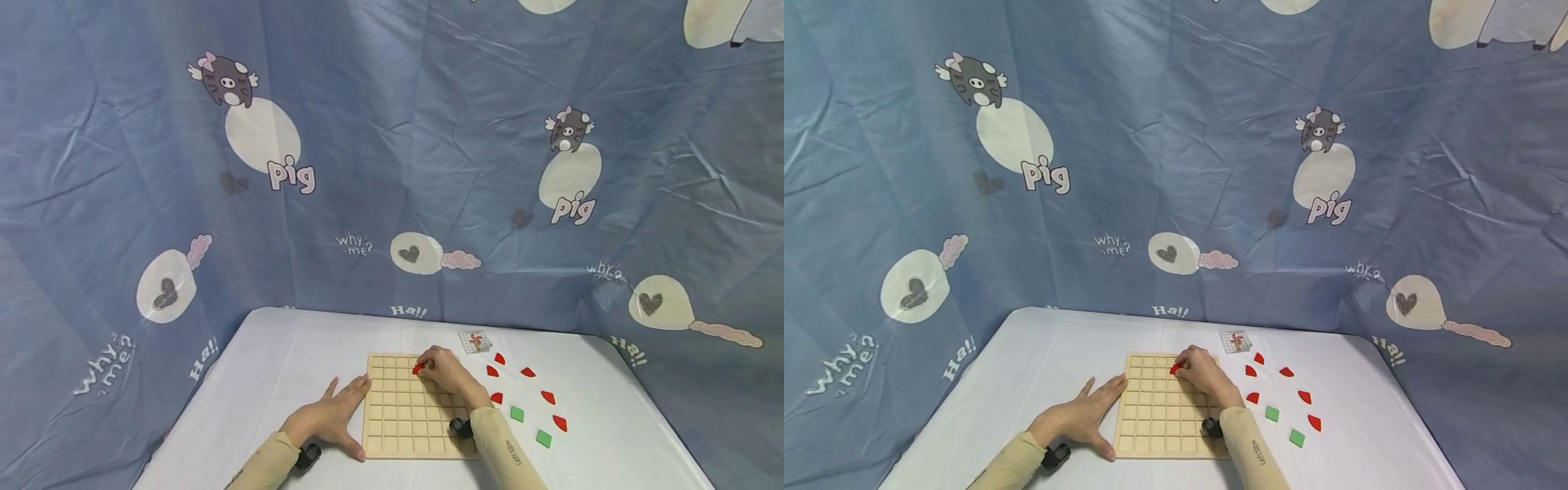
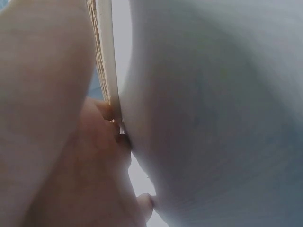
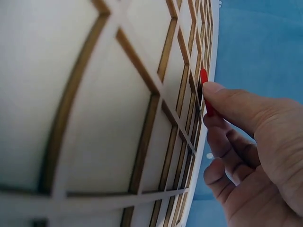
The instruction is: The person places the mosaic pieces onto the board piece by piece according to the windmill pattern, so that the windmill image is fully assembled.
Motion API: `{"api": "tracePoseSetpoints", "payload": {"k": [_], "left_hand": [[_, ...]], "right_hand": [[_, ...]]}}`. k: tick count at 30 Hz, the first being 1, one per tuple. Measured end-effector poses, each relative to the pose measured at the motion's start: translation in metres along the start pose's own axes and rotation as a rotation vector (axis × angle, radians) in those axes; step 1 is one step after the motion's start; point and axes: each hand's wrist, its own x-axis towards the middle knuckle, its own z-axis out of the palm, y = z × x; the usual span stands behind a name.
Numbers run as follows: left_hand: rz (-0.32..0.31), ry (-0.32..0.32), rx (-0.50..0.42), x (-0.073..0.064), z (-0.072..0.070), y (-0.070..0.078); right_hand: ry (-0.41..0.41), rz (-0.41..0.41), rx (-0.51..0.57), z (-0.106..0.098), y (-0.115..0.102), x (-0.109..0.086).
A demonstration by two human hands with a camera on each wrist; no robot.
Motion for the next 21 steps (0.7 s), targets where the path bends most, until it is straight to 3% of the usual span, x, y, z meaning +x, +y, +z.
{"api": "tracePoseSetpoints", "payload": {"k": [21], "left_hand": [[0.005,-0.002,0.001,-0.0011,0.0005,0.0023]], "right_hand": [[-0.02,-0.038,0.02,0.0011,-0.0022,-0.0041]]}}
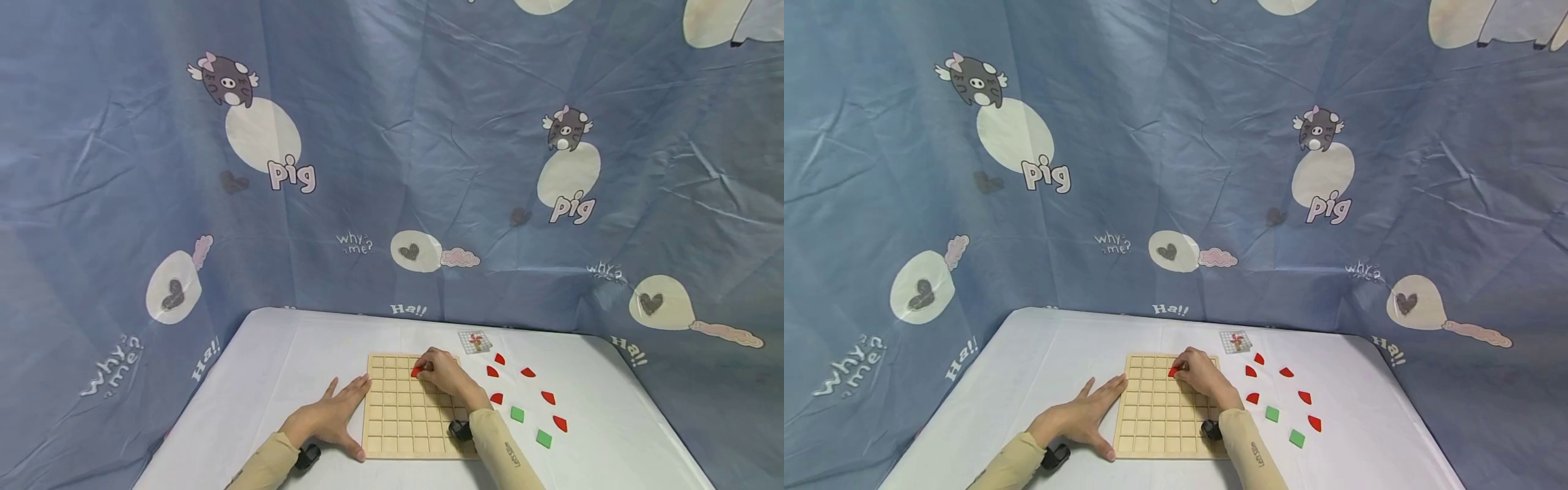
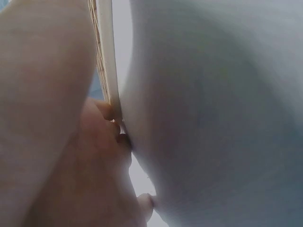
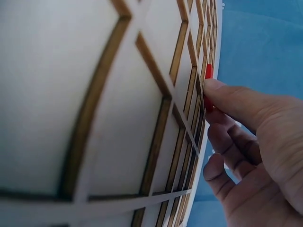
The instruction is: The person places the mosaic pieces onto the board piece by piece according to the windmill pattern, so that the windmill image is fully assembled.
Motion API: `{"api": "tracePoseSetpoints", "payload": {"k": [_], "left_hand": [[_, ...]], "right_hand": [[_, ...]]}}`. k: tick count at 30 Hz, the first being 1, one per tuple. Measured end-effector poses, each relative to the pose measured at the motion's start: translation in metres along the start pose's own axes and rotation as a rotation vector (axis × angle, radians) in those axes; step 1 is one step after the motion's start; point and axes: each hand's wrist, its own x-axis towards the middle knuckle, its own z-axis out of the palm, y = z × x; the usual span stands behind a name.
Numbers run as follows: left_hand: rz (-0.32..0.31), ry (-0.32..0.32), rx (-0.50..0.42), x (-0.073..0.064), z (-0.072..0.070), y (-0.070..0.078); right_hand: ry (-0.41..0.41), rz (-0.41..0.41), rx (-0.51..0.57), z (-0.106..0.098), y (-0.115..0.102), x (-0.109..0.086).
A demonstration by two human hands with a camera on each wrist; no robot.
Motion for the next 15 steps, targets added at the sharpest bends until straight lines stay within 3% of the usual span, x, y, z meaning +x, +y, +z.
{"api": "tracePoseSetpoints", "payload": {"k": [15], "left_hand": [[-0.001,0.002,0.003,0.0006,0.0013,-0.0006]], "right_hand": [[-0.009,-0.025,0.024,0.0003,0.0003,-0.0015]]}}
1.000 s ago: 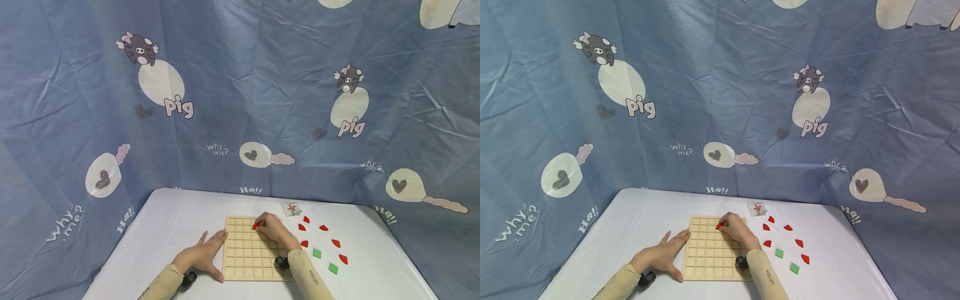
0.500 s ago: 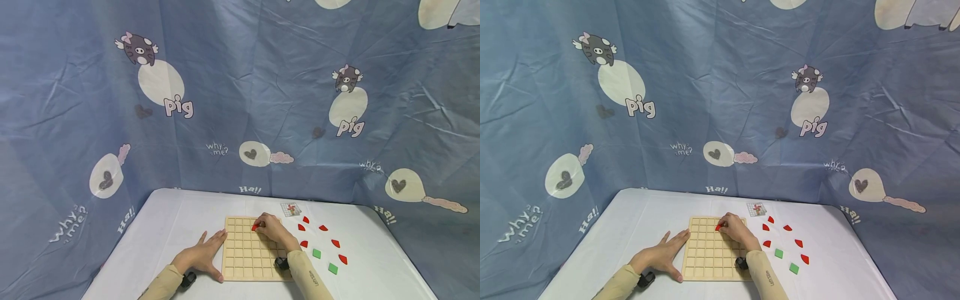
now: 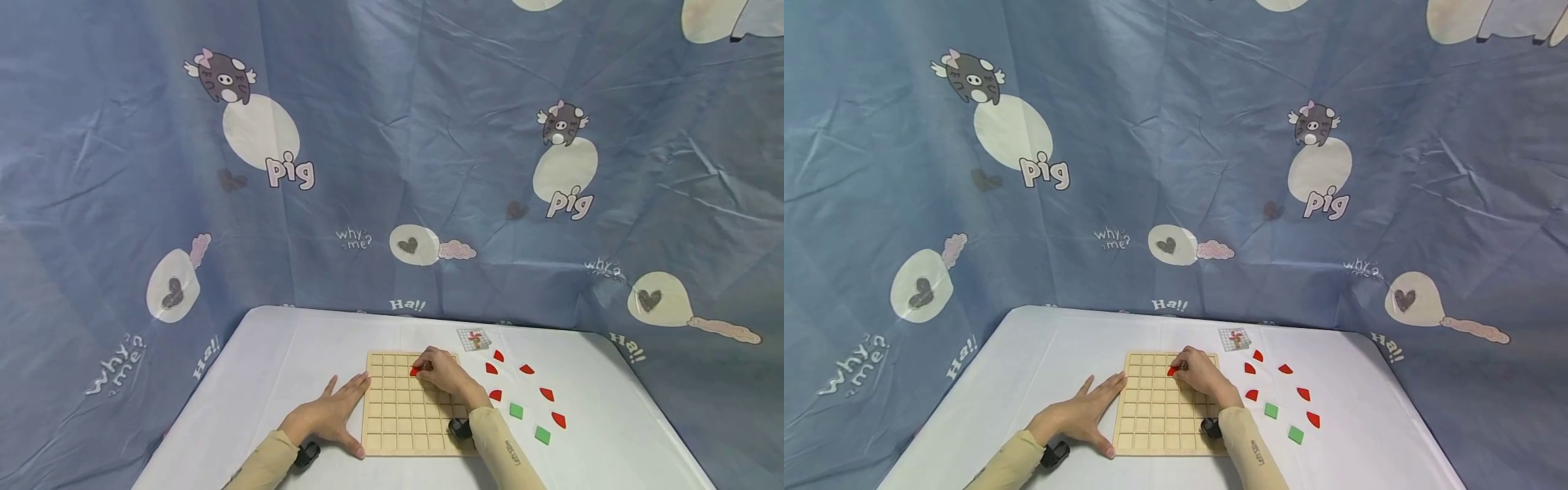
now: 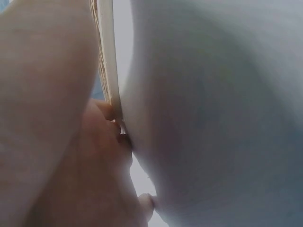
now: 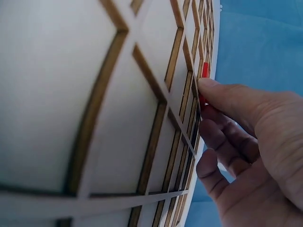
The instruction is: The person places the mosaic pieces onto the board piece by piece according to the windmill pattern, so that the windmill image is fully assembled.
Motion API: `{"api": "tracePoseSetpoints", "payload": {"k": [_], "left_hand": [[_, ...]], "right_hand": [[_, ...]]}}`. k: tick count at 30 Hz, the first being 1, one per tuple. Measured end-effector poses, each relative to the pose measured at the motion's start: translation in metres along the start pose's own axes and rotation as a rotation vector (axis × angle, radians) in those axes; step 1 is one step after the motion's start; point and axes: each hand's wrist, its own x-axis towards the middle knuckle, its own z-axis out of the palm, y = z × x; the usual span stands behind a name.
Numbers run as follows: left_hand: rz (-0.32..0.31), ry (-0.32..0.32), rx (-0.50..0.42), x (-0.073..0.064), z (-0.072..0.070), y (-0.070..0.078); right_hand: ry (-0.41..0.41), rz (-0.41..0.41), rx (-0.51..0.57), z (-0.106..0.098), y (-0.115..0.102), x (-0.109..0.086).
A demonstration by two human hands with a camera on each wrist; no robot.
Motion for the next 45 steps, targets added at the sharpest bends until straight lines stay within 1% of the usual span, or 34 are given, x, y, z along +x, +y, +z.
{"api": "tracePoseSetpoints", "payload": {"k": [6,14,20,26,29,32,39,45], "left_hand": [[-0.001,0.007,0.0,-0.0001,-0.002,-0.0026],[-0.008,0.014,0.0,-0.0007,-0.0035,-0.0057],[-0.002,0.017,-0.012,-0.0002,-0.0035,-0.006],[-0.002,0.018,-0.012,-0.0002,-0.0044,-0.0052],[-0.004,0.014,-0.012,-0.0001,-0.0045,-0.0047],[-0.003,0.012,-0.012,0.0004,-0.0039,-0.0047],[0.015,0.011,-0.015,0.0009,-0.0018,-0.0045],[0.011,-0.002,-0.02,0.0013,-0.0011,-0.0019]], "right_hand": [[0.002,-0.003,-0.024,-0.0014,-0.0052,0.0016],[-0.007,0.041,-0.013,0.001,-0.0078,0.0061],[-0.026,0.051,-0.016,-0.0002,-0.0086,0.0081],[-0.018,0.015,-0.04,-0.0007,-0.0093,0.0079],[-0.014,0.015,-0.043,-0.0001,-0.0093,0.0071],[-0.011,0.034,-0.035,0.0007,-0.0088,0.0059],[-0.006,0.09,0.023,0.0014,-0.0063,0.0014],[-0.005,0.096,0.046,0.0007,-0.006,-0.0013]]}}
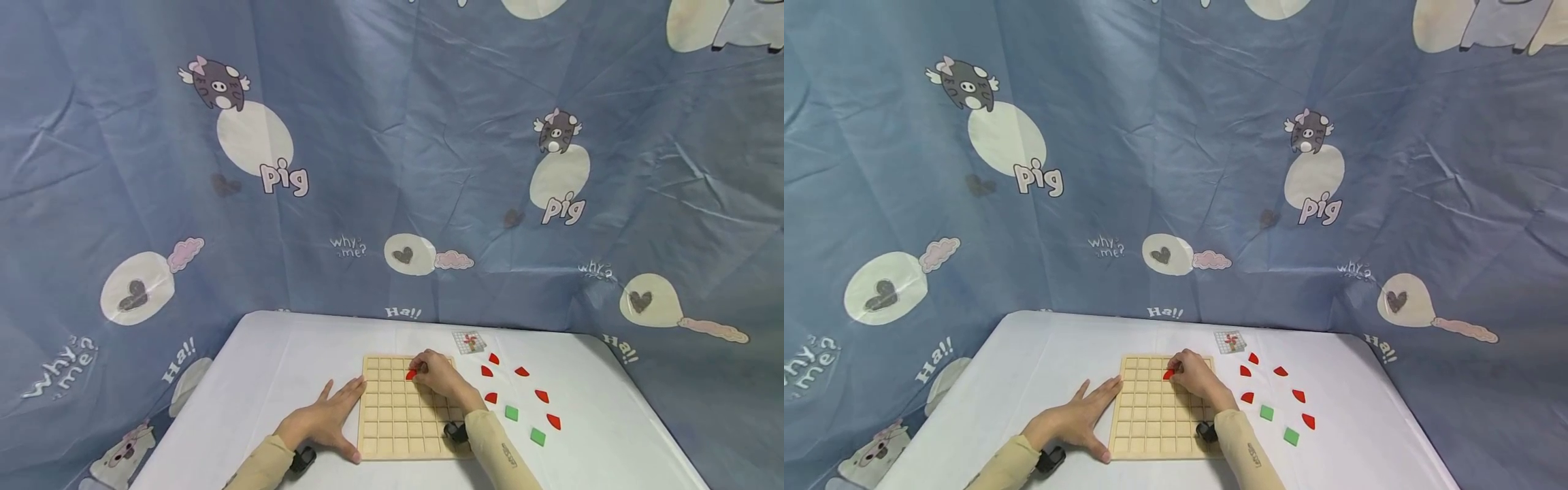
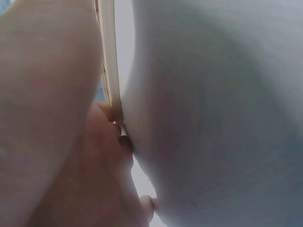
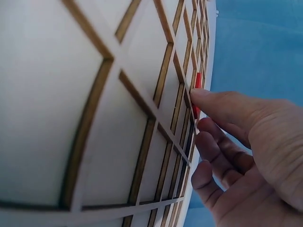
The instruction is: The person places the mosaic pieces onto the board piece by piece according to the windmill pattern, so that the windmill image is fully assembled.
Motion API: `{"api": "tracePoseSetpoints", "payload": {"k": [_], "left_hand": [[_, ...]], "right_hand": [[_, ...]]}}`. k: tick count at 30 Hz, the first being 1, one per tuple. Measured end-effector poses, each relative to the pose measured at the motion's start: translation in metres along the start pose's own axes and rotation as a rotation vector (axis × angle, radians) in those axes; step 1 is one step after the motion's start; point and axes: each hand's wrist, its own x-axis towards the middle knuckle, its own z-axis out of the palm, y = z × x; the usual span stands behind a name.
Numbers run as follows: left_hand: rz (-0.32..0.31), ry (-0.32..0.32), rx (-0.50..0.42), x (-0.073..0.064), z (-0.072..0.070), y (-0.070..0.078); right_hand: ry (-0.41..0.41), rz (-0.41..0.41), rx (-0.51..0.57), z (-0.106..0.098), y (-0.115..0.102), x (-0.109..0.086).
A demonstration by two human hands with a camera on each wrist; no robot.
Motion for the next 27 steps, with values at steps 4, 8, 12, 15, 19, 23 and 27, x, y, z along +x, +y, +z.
{"api": "tracePoseSetpoints", "payload": {"k": [4,8,12,15,19,23,27], "left_hand": [[-0.005,0.003,0.002,0.0,0.001,0.001],[-0.007,0.006,0.004,0.0,0.002,0.002],[-0.01,0.006,0.007,0.0,0.002,0.001],[-0.016,0.005,0.014,0.001,0.002,-0.001],[-0.023,0.006,0.021,0.003,0.003,-0.002],[-0.01,0.004,0.014,0.003,0.002,-0.002],[0.001,0.0,0.011,0.002,0.0,-0.003]], "right_hand": [[-0.003,0.002,0.012,-0.001,-0.001,-0.003],[0.003,0.003,0.039,-0.007,-0.003,-0.007],[-0.005,0.007,0.08,-0.017,-0.002,-0.012],[-0.001,0.013,0.108,-0.027,0.001,-0.017],[0.022,0.03,0.146,-0.041,0.005,-0.025],[0.047,0.064,0.164,-0.055,0.013,-0.033],[0.081,0.115,0.161,-0.065,0.026,-0.041]]}}
